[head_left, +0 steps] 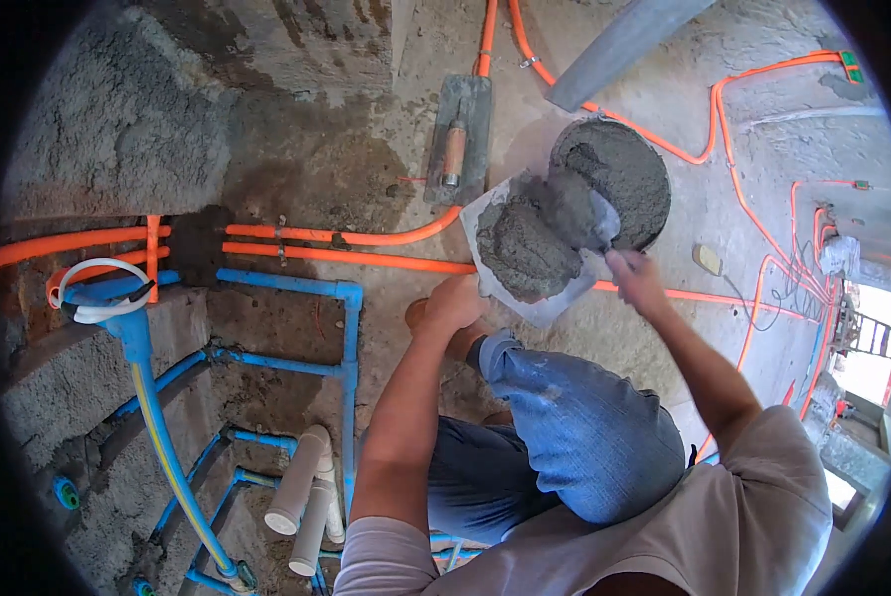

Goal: Applying cement mortar around plumbing pipes and conduits in a wall using a trowel.

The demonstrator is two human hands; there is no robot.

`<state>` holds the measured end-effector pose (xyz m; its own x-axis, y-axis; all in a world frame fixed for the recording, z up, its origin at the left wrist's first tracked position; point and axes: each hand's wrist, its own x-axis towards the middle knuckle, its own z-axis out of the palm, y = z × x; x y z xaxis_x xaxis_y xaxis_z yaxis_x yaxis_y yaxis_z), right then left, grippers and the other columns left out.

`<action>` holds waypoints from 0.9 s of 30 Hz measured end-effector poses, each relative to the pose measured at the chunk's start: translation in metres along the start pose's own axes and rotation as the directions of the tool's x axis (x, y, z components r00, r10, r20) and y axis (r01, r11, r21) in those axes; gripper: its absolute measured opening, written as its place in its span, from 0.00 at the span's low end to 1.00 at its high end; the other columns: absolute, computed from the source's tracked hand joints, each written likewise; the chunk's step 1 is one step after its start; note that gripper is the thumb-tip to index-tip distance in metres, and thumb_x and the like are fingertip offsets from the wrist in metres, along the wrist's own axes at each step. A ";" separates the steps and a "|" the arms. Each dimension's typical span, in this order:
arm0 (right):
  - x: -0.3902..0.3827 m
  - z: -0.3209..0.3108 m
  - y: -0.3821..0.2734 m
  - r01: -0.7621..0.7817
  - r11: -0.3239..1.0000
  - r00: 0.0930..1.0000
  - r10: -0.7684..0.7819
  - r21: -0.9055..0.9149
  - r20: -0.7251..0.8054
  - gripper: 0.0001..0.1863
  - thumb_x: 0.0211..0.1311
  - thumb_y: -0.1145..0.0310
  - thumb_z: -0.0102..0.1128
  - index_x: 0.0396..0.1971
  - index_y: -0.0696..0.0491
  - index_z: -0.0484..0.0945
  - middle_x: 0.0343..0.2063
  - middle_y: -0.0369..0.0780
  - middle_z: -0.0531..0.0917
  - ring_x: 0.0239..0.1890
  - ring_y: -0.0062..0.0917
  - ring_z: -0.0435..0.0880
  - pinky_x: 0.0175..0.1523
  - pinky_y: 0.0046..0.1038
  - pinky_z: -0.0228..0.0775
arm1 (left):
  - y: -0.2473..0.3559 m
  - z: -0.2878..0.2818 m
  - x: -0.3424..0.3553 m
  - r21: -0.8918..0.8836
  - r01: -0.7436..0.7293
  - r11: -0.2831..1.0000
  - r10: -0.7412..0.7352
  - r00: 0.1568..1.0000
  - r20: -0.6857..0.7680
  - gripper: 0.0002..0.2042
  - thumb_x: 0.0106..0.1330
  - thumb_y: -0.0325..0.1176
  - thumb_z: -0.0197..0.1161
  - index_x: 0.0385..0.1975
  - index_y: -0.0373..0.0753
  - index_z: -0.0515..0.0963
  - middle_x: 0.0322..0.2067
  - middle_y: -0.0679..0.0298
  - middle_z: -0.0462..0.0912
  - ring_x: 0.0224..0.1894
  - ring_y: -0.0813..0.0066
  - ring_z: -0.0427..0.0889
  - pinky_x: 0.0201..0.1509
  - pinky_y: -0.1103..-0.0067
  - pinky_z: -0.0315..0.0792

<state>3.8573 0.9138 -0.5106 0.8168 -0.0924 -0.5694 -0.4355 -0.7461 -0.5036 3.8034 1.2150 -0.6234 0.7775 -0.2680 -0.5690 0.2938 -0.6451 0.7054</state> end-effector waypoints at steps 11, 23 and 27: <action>-0.020 0.031 -0.035 0.348 0.871 0.885 -0.428 -0.345 -0.187 0.21 0.60 0.58 0.59 0.46 0.59 0.76 0.37 0.52 0.81 0.38 0.47 0.81 0.43 0.38 0.72 | -0.025 0.002 -0.028 -0.129 0.046 0.991 -0.062 0.991 -0.122 0.18 0.51 0.38 0.62 0.41 0.36 0.78 0.37 0.46 0.81 0.43 0.48 0.79 0.47 0.64 0.73; -0.015 0.129 -0.135 0.813 0.513 0.568 -0.804 -0.275 0.176 0.23 0.55 0.59 0.62 0.47 0.58 0.75 0.35 0.51 0.82 0.37 0.46 0.81 0.41 0.39 0.74 | -0.058 -0.013 -0.090 -0.532 0.148 0.834 -0.482 0.665 -0.571 0.16 0.53 0.37 0.61 0.37 0.33 0.78 0.35 0.46 0.81 0.41 0.47 0.80 0.45 0.62 0.74; 0.004 0.118 -0.156 0.909 0.187 0.325 -0.878 -0.373 0.351 0.19 0.51 0.60 0.66 0.43 0.53 0.78 0.25 0.45 0.80 0.30 0.39 0.82 0.31 0.36 0.74 | -0.082 -0.029 -0.128 -0.593 0.050 0.804 -0.546 0.457 -0.702 0.15 0.53 0.36 0.62 0.35 0.31 0.77 0.32 0.43 0.80 0.39 0.46 0.80 0.41 0.63 0.74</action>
<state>3.8840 1.1073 -0.5115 0.5153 0.8565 0.0293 0.8019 -0.4699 -0.3689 3.6964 1.3229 -0.5962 0.5850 0.7321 -0.3489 0.6050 -0.1075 0.7889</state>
